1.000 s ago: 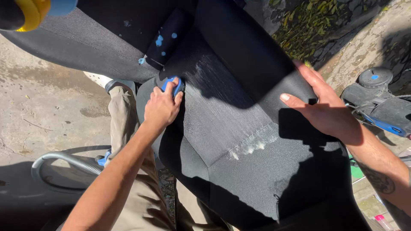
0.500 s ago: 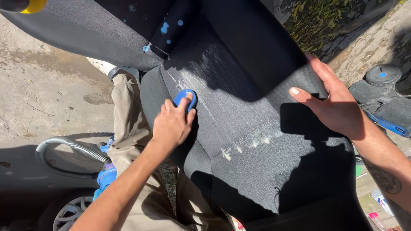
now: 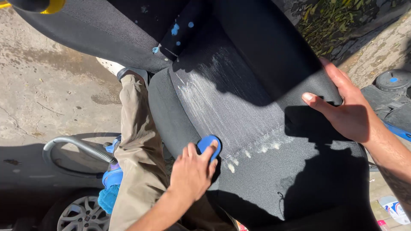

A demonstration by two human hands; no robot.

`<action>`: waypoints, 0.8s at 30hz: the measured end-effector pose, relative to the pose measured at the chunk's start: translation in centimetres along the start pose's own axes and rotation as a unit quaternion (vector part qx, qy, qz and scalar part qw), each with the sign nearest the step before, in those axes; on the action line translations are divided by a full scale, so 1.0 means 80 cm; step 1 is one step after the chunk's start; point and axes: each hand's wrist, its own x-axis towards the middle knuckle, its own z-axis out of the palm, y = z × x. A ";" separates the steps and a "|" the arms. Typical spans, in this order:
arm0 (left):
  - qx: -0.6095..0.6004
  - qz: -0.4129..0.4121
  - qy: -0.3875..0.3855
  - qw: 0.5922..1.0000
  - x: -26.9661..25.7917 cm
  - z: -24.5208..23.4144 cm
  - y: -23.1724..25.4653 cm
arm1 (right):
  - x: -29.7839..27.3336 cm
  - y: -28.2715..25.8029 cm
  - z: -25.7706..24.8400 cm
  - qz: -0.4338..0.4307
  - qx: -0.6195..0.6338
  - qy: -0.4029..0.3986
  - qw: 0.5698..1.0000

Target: The person sprays a blue cleaning solution onto a gray car seat using a yellow and blue spray bottle, then scrubs the seat with a blue brush. The person repeats this process on different sections of the seat, including the side bolster and the seatbelt area.

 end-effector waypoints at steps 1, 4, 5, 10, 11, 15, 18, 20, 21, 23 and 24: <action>-0.001 0.003 0.001 1.000 -0.002 0.015 -0.006 | 0.000 0.002 -0.003 0.001 -0.003 0.002 1.000; 0.043 0.068 0.025 0.996 0.011 0.033 -0.048 | -0.002 0.002 0.001 -0.007 -0.011 -0.010 1.000; 0.062 0.020 0.006 0.998 0.058 0.013 -0.081 | -0.001 0.000 0.001 -0.017 -0.018 -0.007 1.000; 0.111 -0.085 0.088 0.986 0.149 0.014 -0.143 | -0.007 -0.001 -0.003 -0.017 -0.030 -0.013 0.999; 0.104 -0.077 0.042 0.991 0.115 0.001 -0.102 | -0.003 -0.003 -0.002 -0.021 -0.038 -0.009 0.999; -0.014 0.048 -0.014 0.999 -0.016 0.035 -0.002 | 0.004 0.007 -0.002 0.024 -0.041 -0.008 0.999; 0.080 -0.012 -0.042 0.996 0.092 -0.011 -0.086 | 0.004 -0.004 0.000 -0.029 -0.066 -0.002 0.997; 0.011 -0.063 -0.040 0.997 0.199 -0.027 -0.177 | 0.011 0.008 0.000 -0.030 -0.077 0.015 0.996; -0.068 -0.123 -0.056 0.989 0.241 -0.027 -0.218 | 0.005 0.014 0.001 -0.021 -0.083 0.012 0.996; -0.032 -0.125 0.025 0.991 0.269 -0.013 -0.224 | 0.006 0.010 0.001 -0.008 -0.077 0.007 0.997; 0.003 -0.130 0.109 0.985 0.276 -0.004 -0.227 | 0.005 0.005 0.000 0.000 -0.070 0.000 0.998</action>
